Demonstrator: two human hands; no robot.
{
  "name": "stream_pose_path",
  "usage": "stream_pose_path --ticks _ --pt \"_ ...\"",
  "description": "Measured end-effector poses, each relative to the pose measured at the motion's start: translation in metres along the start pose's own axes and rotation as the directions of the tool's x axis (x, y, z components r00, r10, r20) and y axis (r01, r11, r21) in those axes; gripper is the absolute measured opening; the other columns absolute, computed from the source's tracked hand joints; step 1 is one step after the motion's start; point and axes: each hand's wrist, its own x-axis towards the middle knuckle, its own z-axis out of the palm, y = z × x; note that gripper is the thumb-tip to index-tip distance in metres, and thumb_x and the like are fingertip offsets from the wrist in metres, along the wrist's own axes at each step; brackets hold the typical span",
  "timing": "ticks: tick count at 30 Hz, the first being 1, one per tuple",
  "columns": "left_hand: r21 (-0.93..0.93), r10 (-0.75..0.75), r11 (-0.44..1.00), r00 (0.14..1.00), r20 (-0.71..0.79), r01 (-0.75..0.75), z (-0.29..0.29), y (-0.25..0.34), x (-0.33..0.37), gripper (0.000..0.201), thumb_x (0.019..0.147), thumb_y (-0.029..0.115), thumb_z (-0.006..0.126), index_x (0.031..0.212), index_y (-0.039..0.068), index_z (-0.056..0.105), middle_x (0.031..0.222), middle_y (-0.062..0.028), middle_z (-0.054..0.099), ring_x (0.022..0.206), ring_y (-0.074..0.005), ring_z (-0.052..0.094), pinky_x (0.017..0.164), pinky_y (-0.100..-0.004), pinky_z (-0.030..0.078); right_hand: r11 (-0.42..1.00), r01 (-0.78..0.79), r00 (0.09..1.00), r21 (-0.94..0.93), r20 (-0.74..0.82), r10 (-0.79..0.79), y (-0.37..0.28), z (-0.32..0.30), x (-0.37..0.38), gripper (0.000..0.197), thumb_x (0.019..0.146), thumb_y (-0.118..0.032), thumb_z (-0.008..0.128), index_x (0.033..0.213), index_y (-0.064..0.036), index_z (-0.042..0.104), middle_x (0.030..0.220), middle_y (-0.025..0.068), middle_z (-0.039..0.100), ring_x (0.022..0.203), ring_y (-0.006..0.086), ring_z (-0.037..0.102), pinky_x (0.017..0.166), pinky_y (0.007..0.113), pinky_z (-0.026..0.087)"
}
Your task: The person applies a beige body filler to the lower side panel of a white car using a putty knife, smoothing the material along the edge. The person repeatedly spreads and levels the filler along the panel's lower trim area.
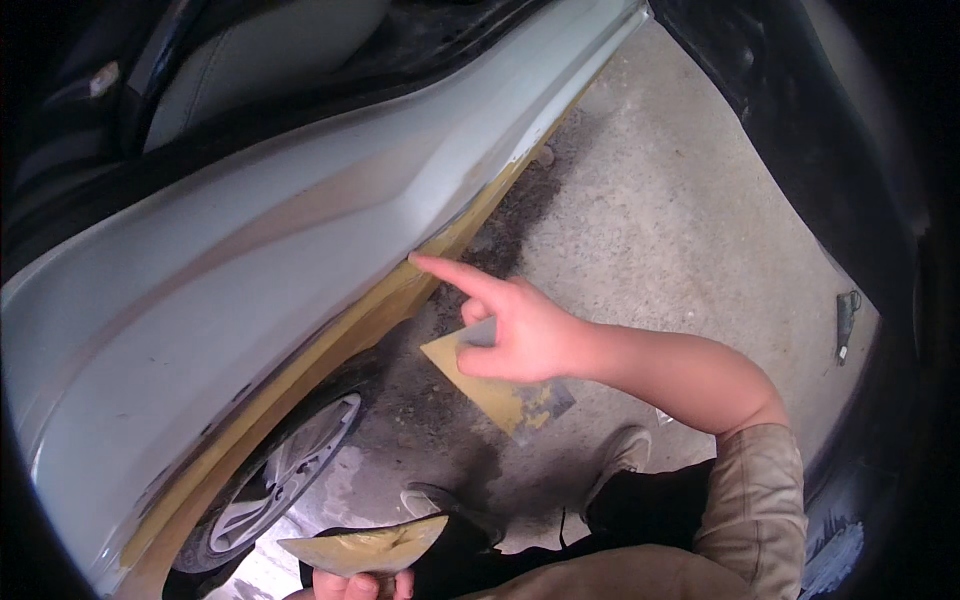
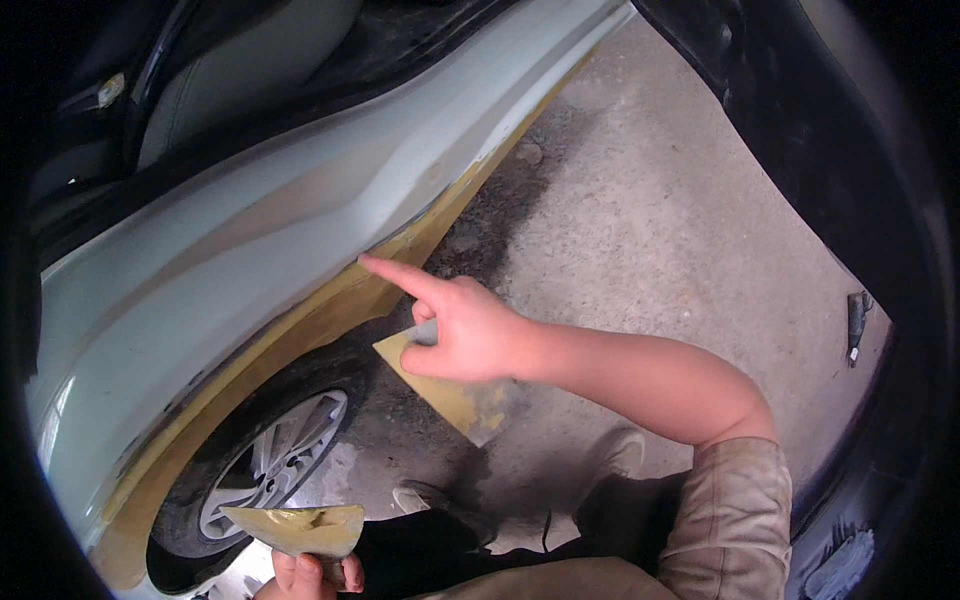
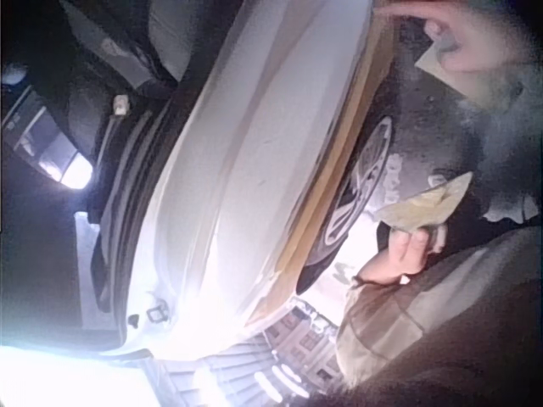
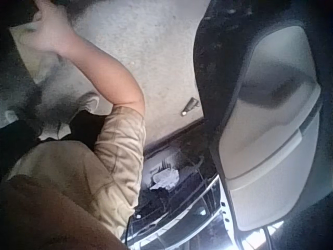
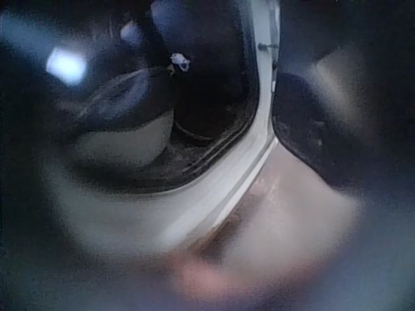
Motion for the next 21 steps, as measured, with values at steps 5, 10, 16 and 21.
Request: stream_pose_path --ticks 5,10,16,21 --pt "0.026 0.010 1.000 1.000 -0.024 -0.009 0.001 -0.001 0.000 0.047 0.113 0.028 0.042 0.070 0.011 0.046 0.055 -0.0062 0.044 0.046 -0.0193 0.042 0.048 -0.0349 0.043 0.987 -0.123 0.977 0.108 -0.162 0.139 -0.001 0.003 -0.006 0.094 0.083 0.000 0.063 0.167 -0.0195 0.025 0.072 -0.0020 0.055 0.064 0.0072 0.053 0.064 0.029 0.049" --pt "-0.070 0.053 0.996 0.998 -0.028 -0.055 0.000 -0.005 -0.006 0.043 0.112 0.021 0.042 0.070 0.018 0.041 0.060 -0.0048 0.047 0.049 -0.0195 0.043 0.049 -0.0363 0.044 0.982 -0.187 0.973 0.003 -0.134 0.186 0.008 -0.003 0.002 0.094 0.083 -0.003 0.063 0.167 -0.0201 0.024 0.075 -0.0003 0.056 0.063 0.0076 0.052 0.062 0.029 0.049" --pt "-0.066 0.032 0.997 0.999 0.000 -0.032 -0.004 -0.004 -0.006 0.036 0.112 0.023 0.043 0.079 0.011 0.051 0.065 -0.0094 0.051 0.053 -0.0205 0.047 0.050 -0.0365 0.045 0.990 -0.130 0.991 0.060 -0.009 0.130 -0.007 0.008 -0.002 0.097 0.083 0.000 0.064 0.168 -0.0199 0.021 0.071 -0.0007 0.054 0.063 0.0076 0.049 0.064 0.027 0.046" --pt "0.006 0.011 1.000 1.000 0.013 -0.011 -0.006 0.000 -0.006 0.042 0.112 0.031 0.044 0.082 0.003 0.053 0.067 -0.0130 0.053 0.052 -0.0209 0.049 0.049 -0.0350 0.043 0.984 -0.048 0.996 0.169 0.084 0.034 -0.027 0.025 -0.001 0.101 0.083 0.003 0.064 0.169 -0.0190 0.016 0.069 -0.0007 0.051 0.065 0.0081 0.048 0.068 0.026 0.045"
